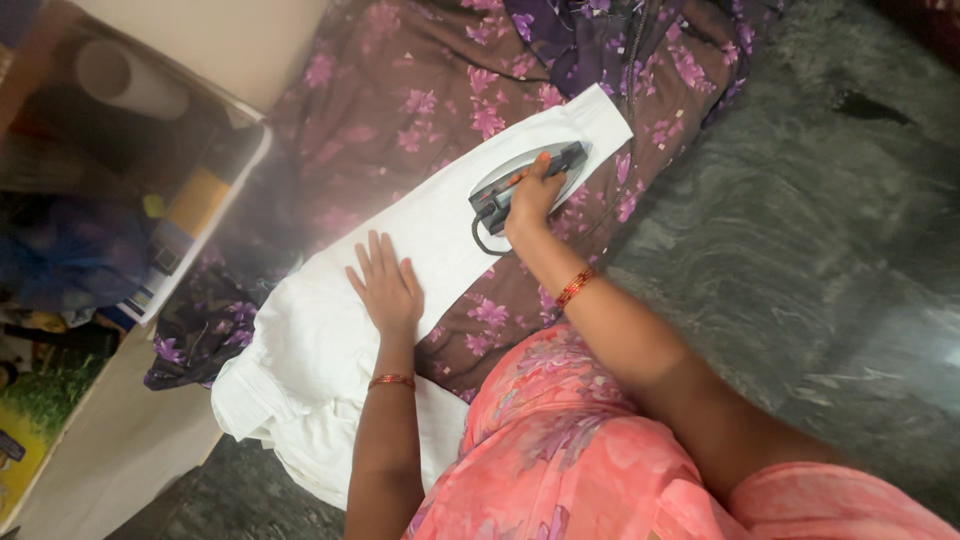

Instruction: The person irons a white shirt on a floral-patterned surface using a steam iron. They repeatedly smooth the fabric, fold the sleeves, and press different sections of the shirt.

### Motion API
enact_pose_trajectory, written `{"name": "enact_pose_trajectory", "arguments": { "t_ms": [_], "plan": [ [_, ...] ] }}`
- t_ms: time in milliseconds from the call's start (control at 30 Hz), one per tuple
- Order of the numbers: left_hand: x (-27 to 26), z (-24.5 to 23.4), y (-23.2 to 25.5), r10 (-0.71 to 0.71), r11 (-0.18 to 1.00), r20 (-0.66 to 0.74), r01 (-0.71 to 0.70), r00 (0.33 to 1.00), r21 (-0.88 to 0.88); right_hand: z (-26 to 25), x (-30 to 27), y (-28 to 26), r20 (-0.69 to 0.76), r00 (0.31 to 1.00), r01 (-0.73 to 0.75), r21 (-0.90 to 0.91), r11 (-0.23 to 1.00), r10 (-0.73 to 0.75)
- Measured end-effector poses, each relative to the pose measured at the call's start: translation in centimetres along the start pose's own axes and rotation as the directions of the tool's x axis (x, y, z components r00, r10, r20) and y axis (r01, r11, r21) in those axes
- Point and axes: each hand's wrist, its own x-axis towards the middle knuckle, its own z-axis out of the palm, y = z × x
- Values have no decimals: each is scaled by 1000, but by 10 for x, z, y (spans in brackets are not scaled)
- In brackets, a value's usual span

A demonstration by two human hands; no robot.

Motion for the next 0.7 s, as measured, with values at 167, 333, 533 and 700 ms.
{"name": "enact_pose_trajectory", "arguments": {
  "t_ms": [167,333,533,700],
  "plan": [
    [1,1,-1,-6,1000,5,6,1000,12,-6,-6,-3,84,996,17,-26,1000,-15],
    [3,1,0,-4,1000,0,4,1000,26,-23,-18,-28,151,982,-117,3,993,115],
    [0,4,-2,-10,1000,0,10,1000,20,-56,-56,-87,163,917,-361,-43,932,363],
    [4,7,-7,-27,999,18,27,999,19,-76,-55,-172,446,797,-267,-345,900,408]
  ]
}}
